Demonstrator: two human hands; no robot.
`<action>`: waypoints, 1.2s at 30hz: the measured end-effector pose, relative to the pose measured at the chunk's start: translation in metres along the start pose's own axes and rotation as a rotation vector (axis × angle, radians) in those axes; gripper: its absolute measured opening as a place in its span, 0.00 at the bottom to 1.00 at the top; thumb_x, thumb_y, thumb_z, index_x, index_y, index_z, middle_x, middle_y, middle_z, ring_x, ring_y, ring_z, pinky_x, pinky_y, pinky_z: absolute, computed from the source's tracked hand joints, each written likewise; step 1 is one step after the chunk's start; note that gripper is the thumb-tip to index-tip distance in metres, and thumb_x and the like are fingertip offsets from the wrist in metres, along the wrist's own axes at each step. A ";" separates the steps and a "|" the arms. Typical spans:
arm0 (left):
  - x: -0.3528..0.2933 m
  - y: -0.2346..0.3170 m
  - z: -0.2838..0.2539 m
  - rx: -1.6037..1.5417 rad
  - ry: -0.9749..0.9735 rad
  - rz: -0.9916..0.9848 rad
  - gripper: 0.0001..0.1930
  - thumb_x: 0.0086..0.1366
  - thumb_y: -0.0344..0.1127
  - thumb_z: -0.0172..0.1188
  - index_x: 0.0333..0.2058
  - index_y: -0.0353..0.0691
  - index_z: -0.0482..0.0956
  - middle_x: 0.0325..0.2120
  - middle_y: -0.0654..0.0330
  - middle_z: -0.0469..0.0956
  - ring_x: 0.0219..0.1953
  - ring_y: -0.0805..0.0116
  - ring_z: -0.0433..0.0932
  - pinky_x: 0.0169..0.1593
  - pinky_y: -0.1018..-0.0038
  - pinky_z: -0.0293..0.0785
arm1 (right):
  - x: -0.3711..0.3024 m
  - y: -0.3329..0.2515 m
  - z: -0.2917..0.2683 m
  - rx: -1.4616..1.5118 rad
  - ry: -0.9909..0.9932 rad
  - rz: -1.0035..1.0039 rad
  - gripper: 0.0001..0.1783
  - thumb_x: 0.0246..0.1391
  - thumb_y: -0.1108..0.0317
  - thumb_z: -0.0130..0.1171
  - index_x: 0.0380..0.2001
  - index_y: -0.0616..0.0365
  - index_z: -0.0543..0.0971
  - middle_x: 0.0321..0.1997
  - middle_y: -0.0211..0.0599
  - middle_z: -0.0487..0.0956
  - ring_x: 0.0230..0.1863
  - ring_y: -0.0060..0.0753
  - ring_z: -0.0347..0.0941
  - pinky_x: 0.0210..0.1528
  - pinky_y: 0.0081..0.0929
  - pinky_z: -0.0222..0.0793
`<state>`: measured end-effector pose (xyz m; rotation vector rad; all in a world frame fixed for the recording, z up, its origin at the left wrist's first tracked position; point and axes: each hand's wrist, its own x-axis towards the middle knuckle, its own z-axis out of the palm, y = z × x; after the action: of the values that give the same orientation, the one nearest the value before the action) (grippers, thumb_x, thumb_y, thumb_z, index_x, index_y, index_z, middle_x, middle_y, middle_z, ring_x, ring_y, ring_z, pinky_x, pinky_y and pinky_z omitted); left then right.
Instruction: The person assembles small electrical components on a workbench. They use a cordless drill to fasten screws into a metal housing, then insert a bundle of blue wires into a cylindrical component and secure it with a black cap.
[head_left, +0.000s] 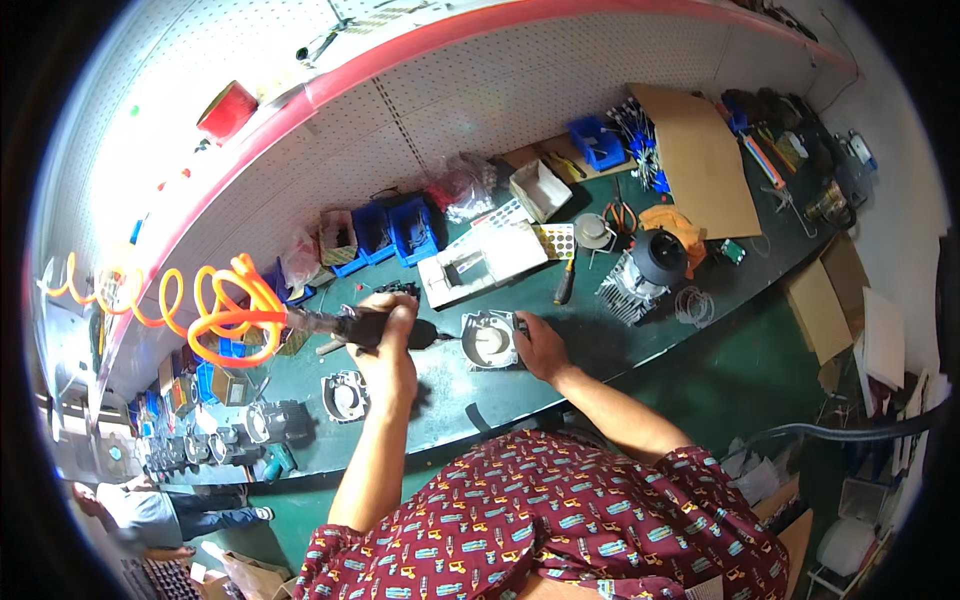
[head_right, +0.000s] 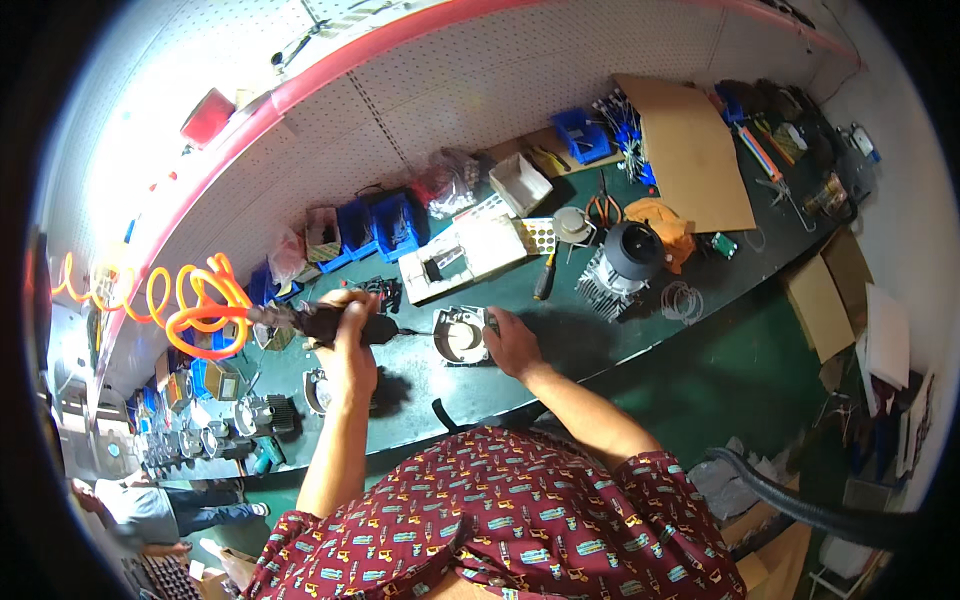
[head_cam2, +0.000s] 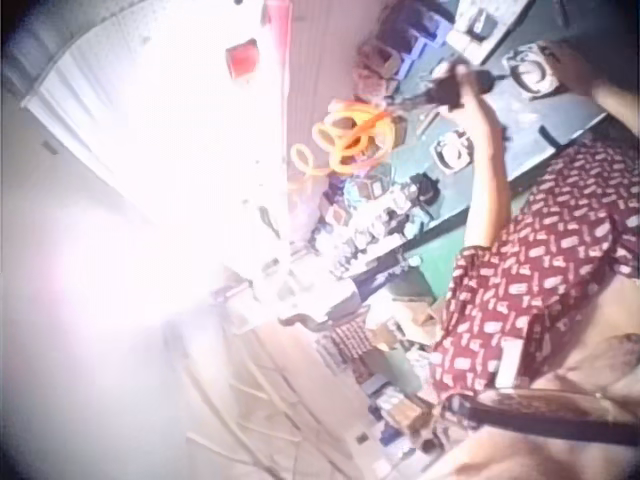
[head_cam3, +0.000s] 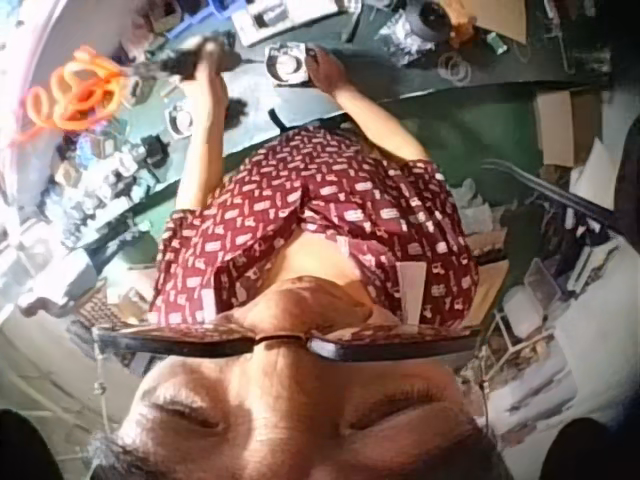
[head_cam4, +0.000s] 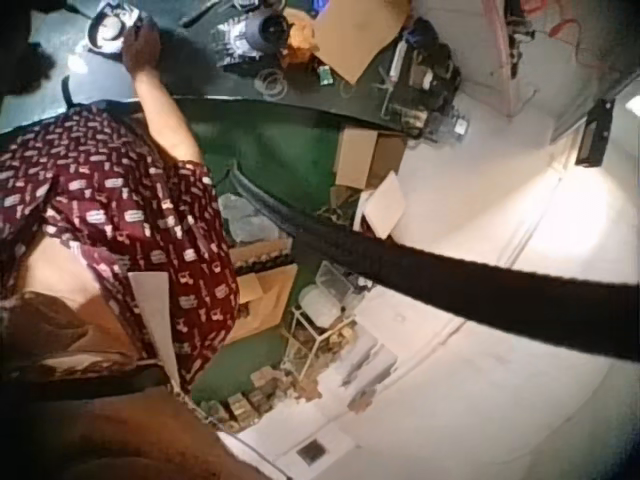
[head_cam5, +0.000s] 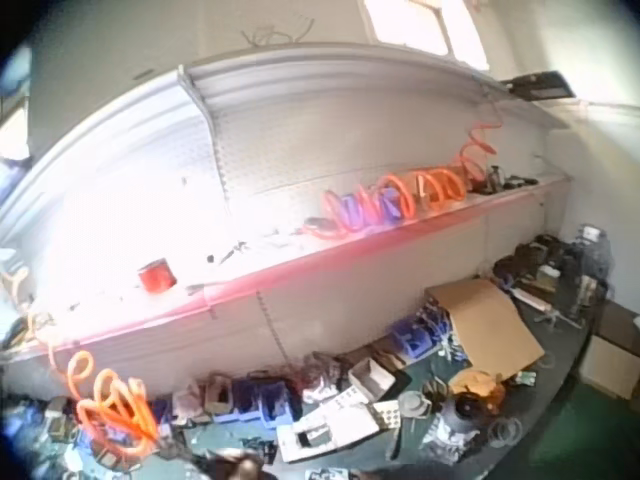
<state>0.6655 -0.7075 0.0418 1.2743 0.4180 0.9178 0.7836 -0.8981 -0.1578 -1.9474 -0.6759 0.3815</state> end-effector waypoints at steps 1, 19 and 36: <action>0.011 0.002 0.000 -0.096 0.056 -0.035 0.12 0.61 0.26 0.66 0.43 0.37 0.76 0.37 0.57 0.81 0.41 0.66 0.80 0.52 0.64 0.77 | 0.002 0.000 0.000 -0.052 -0.002 -0.020 0.29 0.62 0.54 0.53 0.62 0.60 0.69 0.58 0.58 0.75 0.58 0.61 0.72 0.62 0.46 0.68; 0.087 -0.245 -0.186 -0.559 0.567 -0.636 0.09 0.66 0.41 0.61 0.32 0.44 0.77 0.30 0.64 0.77 0.34 0.62 0.76 0.44 0.55 0.79 | -0.012 -0.049 -0.196 -0.269 0.665 -0.221 0.26 0.48 0.74 0.72 0.52 0.62 0.77 0.41 0.33 0.77 0.35 0.25 0.73 0.35 0.22 0.74; 0.040 -0.289 -0.172 -0.167 0.785 -0.817 0.06 0.66 0.35 0.60 0.32 0.46 0.71 0.18 0.66 0.64 0.20 0.73 0.64 0.33 0.62 0.78 | 0.071 -0.075 -0.297 -0.956 -0.481 -0.165 0.37 0.39 0.84 0.60 0.59 0.56 0.73 0.64 0.45 0.69 0.68 0.52 0.62 0.73 0.42 0.58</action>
<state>0.6659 -0.5723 -0.2687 0.4429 1.3306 0.6768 0.9757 -1.0414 0.0454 -2.6816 -1.5252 0.4776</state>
